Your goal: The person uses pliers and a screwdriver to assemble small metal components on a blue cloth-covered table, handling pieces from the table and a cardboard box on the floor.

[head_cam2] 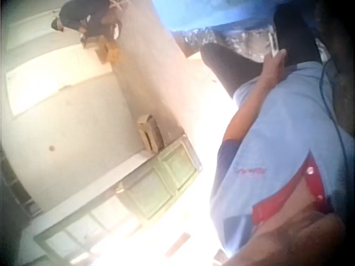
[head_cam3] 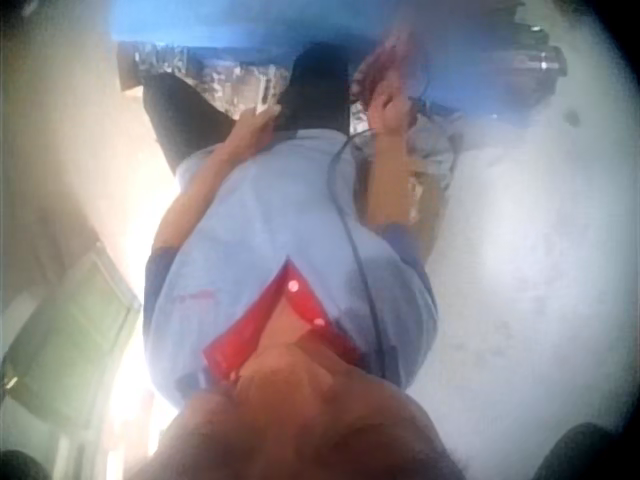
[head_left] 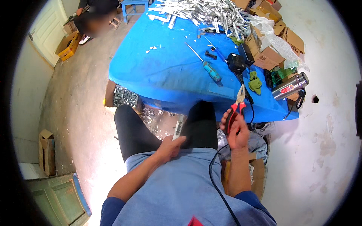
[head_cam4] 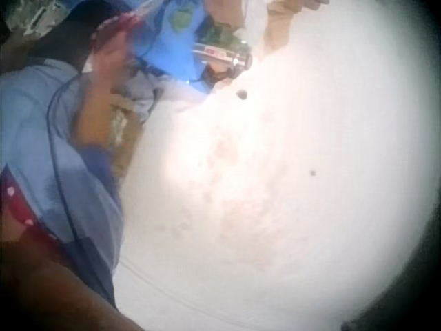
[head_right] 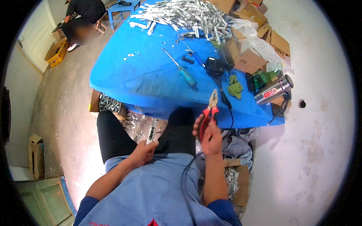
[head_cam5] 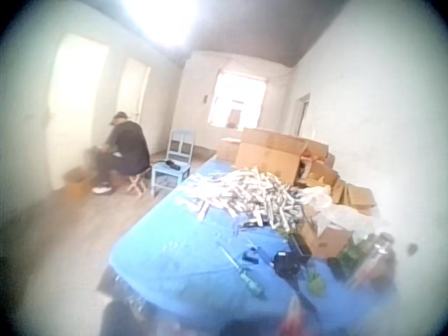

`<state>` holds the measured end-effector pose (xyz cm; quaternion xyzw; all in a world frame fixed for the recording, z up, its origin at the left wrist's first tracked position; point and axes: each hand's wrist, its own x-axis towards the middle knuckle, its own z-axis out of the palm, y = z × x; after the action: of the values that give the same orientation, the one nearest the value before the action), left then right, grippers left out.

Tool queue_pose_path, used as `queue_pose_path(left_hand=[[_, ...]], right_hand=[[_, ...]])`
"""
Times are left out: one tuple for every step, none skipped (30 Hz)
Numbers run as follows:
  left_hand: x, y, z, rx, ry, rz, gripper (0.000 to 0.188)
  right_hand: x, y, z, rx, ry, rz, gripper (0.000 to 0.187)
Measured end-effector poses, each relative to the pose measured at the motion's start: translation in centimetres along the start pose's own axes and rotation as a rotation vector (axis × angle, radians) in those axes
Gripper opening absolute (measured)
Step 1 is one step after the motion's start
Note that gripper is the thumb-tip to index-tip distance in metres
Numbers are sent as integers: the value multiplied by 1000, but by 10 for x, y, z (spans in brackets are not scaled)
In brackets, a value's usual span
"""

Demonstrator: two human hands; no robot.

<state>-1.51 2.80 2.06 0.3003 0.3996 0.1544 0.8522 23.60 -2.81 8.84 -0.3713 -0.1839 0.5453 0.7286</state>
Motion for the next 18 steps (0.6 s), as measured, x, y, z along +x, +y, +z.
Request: queue_pose_path(left_hand=[[-1, 1, 2, 42, 14, 16, 32], [-2, 3, 4, 89, 28, 29, 31], [-3, 3, 5, 134, 42, 42, 31], [-3, 3, 6, 180, 53, 68, 30], [-3, 3, 7, 225, 65, 93, 29], [-4, 3, 7, 269, 79, 119, 29], [-5, 4, 7, 322, 97, 118, 29], [-6, 6, 8, 375, 117, 116, 30], [-7, 6, 7, 427, 137, 115, 31], [-6, 5, 6, 470, 144, 170, 32], [-3, 2, 4, 513, 151, 226, 33], [-1, -1, 2, 557, 159, 282, 35], [0, -3, 1, 573, 179, 306, 35], [2, -5, 0, 589, 200, 330, 35], [2, -6, -1, 606, 219, 353, 36], [2, -5, -1, 587, 235, 358, 36], [1, -4, -1, 568, 251, 363, 35], [0, -4, -1, 550, 267, 368, 35]], right_hand=[[-7, 9, 3, -19, -34, 0, 42], [-13, 14, 5, -83, -57, 4, 43], [-18, 19, 7, -146, -80, 9, 43], [-21, 22, 7, -208, -102, 12, 44], [-23, 21, 8, -262, -91, 29, 48], [-21, 18, 10, -315, -88, 31, 49], [-18, 13, 10, -371, -82, 33, 51], [-15, 11, 10, -427, -78, 37, 52], [-11, 11, 10, -388, -87, 27, 53], [-6, 12, 9, -351, -96, 16, 55], [-4, 13, 9, -314, -105, 5, 56], [-4, 11, 10, -246, -144, 35, 57], [-6, 11, 13, -178, -182, 69, 57], [-7, 11, 14, -109, -218, 102, 58], [-8, 15, 15, -111, -198, 127, 58], [-10, 19, 17, -114, -179, 150, 59], [-12, 22, 18, -117, -159, 172, 59], [-14, 23, 17, -181, -180, 230, 61]])
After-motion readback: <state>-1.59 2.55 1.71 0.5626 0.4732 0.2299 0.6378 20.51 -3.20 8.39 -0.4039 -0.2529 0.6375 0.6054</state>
